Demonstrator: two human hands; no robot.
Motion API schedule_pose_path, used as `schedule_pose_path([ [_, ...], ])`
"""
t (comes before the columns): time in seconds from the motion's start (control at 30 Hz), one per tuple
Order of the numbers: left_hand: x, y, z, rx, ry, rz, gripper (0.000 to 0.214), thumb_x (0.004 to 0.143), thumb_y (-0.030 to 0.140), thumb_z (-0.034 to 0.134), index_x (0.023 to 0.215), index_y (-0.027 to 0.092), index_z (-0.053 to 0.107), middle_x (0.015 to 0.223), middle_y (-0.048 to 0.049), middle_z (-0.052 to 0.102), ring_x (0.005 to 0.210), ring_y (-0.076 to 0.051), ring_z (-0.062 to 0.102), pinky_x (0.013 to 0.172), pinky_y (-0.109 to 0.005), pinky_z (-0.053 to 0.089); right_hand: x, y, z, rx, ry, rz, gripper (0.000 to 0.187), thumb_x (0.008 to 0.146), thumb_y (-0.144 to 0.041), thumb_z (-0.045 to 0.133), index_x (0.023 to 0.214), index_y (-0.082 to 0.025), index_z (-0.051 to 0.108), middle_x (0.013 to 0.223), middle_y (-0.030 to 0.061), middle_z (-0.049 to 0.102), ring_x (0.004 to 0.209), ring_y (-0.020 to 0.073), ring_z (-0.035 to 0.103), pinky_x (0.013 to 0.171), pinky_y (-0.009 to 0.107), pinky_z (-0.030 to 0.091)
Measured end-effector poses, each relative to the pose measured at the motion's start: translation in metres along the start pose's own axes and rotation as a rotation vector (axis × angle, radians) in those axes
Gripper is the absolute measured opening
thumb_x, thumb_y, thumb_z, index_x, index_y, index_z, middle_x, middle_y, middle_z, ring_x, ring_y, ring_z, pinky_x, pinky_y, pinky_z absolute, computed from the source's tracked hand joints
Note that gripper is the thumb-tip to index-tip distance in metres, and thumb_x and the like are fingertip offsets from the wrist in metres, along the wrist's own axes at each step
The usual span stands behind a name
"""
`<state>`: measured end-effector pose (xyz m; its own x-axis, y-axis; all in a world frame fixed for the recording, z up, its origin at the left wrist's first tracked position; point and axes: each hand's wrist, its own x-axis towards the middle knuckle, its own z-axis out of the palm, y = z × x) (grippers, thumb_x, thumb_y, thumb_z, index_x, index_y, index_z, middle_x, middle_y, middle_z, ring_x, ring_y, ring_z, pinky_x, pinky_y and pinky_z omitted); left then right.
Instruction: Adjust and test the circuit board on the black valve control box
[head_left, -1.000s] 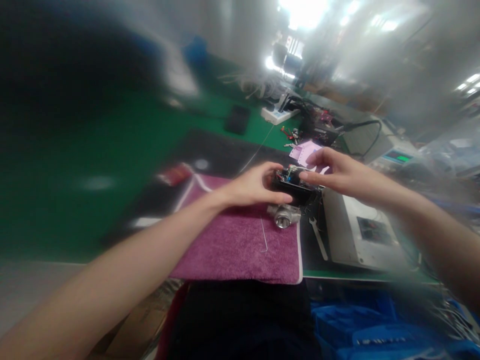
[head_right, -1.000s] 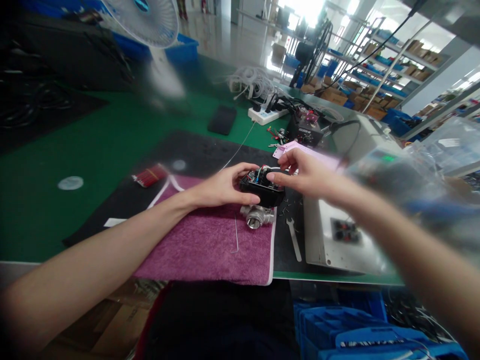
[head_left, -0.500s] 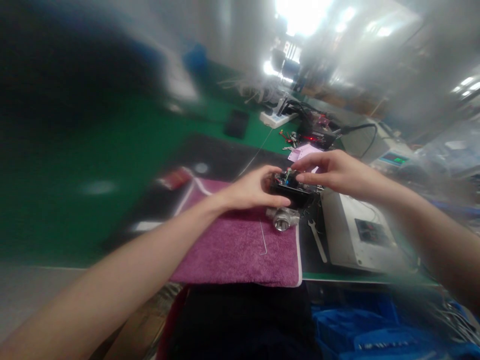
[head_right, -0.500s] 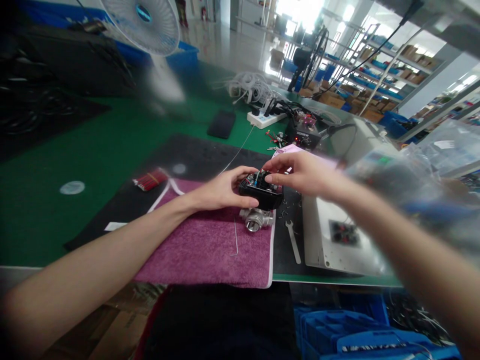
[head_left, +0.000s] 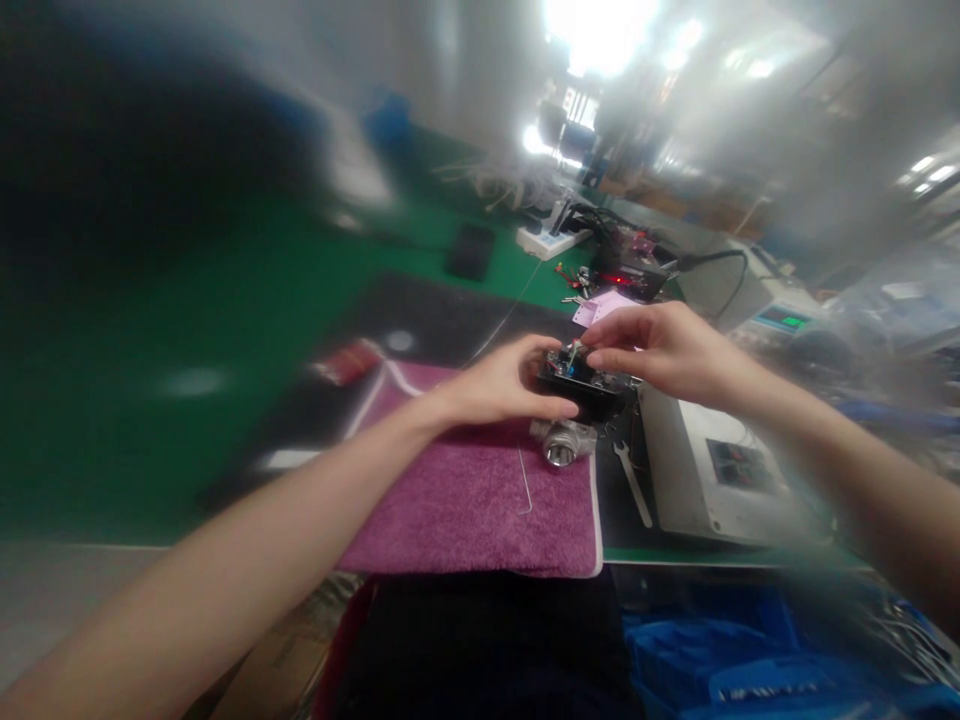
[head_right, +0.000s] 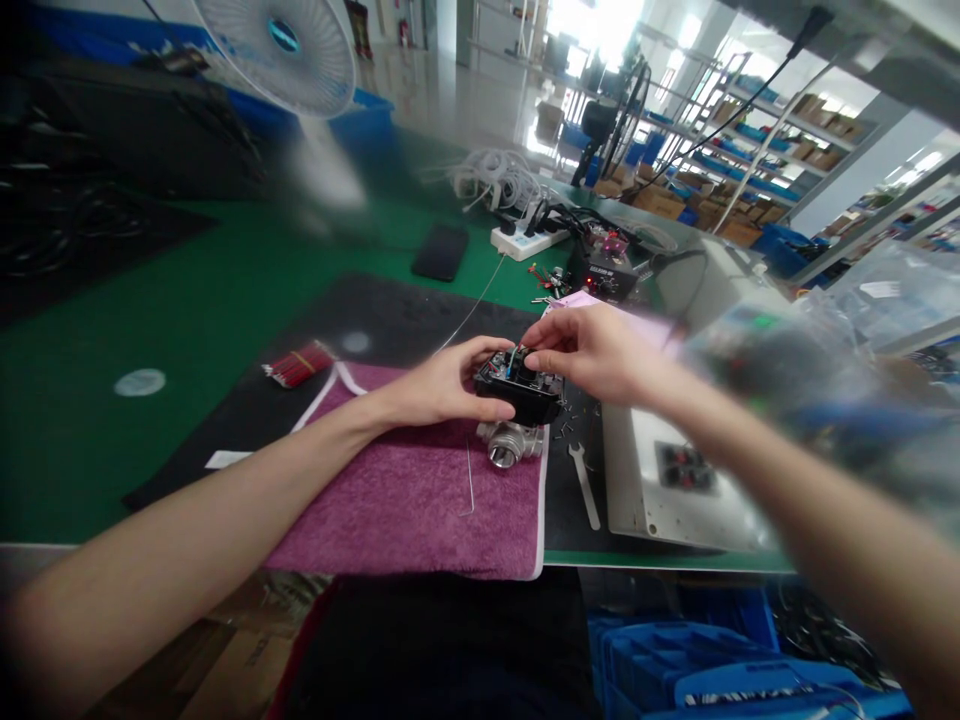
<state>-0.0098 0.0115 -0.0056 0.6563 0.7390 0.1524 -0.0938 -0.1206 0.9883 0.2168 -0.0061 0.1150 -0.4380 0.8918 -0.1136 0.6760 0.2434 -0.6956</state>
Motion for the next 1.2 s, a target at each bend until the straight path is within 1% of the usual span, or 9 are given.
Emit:
schedule_pose_path([
  [0.13, 0.0, 0.0, 0.0, -0.001, 0.007, 0.003, 0.083, 0.072, 0.037, 0.093, 0.142, 0.018, 0.052, 0.138, -0.015, 0.066, 0.125, -0.029, 0.066, 0.11, -0.048, 0.05, -0.002, -0.001, 0.002, -0.08, 0.036, -0.017, 0.032, 0.088, -0.043, 0.075, 0.105, -0.016, 0.074, 0.099, 0.0061, 0.074, 0.085, 0.0202, 0.07, 0.074, 0.033, 0.053],
  [0.37, 0.001, -0.002, 0.002, -0.043, -0.008, 0.002, 0.084, 0.072, 0.035, 0.092, 0.143, 0.019, 0.05, 0.136, -0.0161, 0.067, 0.124, -0.03, 0.068, 0.109, -0.049, 0.05, -0.003, -0.005, 0.003, -0.21, 0.078, -0.02, 0.032, 0.088, -0.044, 0.072, 0.104, -0.016, 0.074, 0.095, 0.005, 0.073, 0.082, 0.019, 0.067, 0.074, 0.033, 0.05],
  [0.53, 0.002, -0.004, 0.002, -0.06, -0.009, 0.001, 0.085, 0.072, 0.035, 0.093, 0.143, 0.018, 0.05, 0.135, -0.0149, 0.068, 0.123, -0.028, 0.068, 0.108, -0.047, 0.051, -0.002, -0.005, 0.009, -0.277, 0.123, 0.011, 0.026, 0.089, -0.04, 0.071, 0.102, -0.018, 0.076, 0.09, 0.0021, 0.072, 0.076, 0.0159, 0.063, 0.068, 0.032, 0.046],
  [0.63, 0.001, -0.004, 0.002, -0.065, -0.006, 0.002, 0.084, 0.072, 0.034, 0.093, 0.142, 0.018, 0.051, 0.135, -0.0145, 0.067, 0.123, -0.028, 0.067, 0.109, -0.047, 0.05, -0.002, -0.005, 0.011, -0.293, 0.138, 0.035, 0.024, 0.09, -0.04, 0.071, 0.101, -0.02, 0.076, 0.088, 0.0014, 0.071, 0.075, 0.0154, 0.063, 0.067, 0.032, 0.045],
  [0.73, 0.0, -0.002, 0.002, -0.067, -0.011, 0.006, 0.083, 0.072, 0.033, 0.093, 0.143, 0.019, 0.052, 0.135, -0.0142, 0.067, 0.123, -0.028, 0.067, 0.108, -0.047, 0.051, -0.002, -0.008, 0.007, -0.284, 0.109, 0.042, 0.027, 0.091, -0.042, 0.071, 0.104, -0.019, 0.076, 0.092, 0.0023, 0.073, 0.077, 0.0164, 0.065, 0.069, 0.032, 0.047],
  [0.87, 0.0, -0.002, 0.001, -0.065, -0.019, 0.006, 0.083, 0.072, 0.034, 0.093, 0.143, 0.019, 0.051, 0.136, -0.0138, 0.067, 0.124, -0.028, 0.067, 0.109, -0.047, 0.051, -0.001, -0.015, -0.004, -0.252, 0.001, 0.043, 0.028, 0.09, -0.042, 0.073, 0.102, -0.018, 0.077, 0.095, 0.0033, 0.074, 0.082, 0.0181, 0.068, 0.071, 0.032, 0.049],
  [0.97, 0.001, -0.005, 0.0, -0.055, -0.017, 0.003, 0.084, 0.072, 0.035, 0.094, 0.143, 0.019, 0.051, 0.134, -0.0135, 0.068, 0.123, -0.028, 0.067, 0.108, -0.047, 0.051, 0.001, -0.017, -0.008, -0.232, -0.059, 0.059, 0.027, 0.087, -0.04, 0.077, 0.103, -0.018, 0.078, 0.095, 0.0031, 0.075, 0.081, 0.018, 0.069, 0.069, 0.03, 0.05],
  [1.07, 0.002, -0.007, -0.001, -0.041, -0.007, 0.005, 0.084, 0.071, 0.035, 0.094, 0.142, 0.018, 0.052, 0.132, -0.0136, 0.069, 0.122, -0.029, 0.068, 0.106, -0.047, 0.052, 0.003, -0.014, -0.006, -0.214, -0.075, 0.076, 0.025, 0.087, -0.034, 0.078, 0.105, -0.017, 0.077, 0.093, 0.0031, 0.075, 0.079, 0.0169, 0.069, 0.068, 0.028, 0.051],
  [1.2, 0.002, -0.008, -0.001, -0.034, -0.008, 0.011, 0.082, 0.071, 0.035, 0.094, 0.14, 0.018, 0.052, 0.132, -0.014, 0.068, 0.122, -0.029, 0.067, 0.106, -0.046, 0.051, 0.004, -0.01, -0.001, -0.162, -0.065, 0.08, 0.024, 0.089, -0.031, 0.076, 0.108, -0.015, 0.074, 0.096, 0.0037, 0.075, 0.082, 0.0165, 0.07, 0.069, 0.027, 0.054],
])
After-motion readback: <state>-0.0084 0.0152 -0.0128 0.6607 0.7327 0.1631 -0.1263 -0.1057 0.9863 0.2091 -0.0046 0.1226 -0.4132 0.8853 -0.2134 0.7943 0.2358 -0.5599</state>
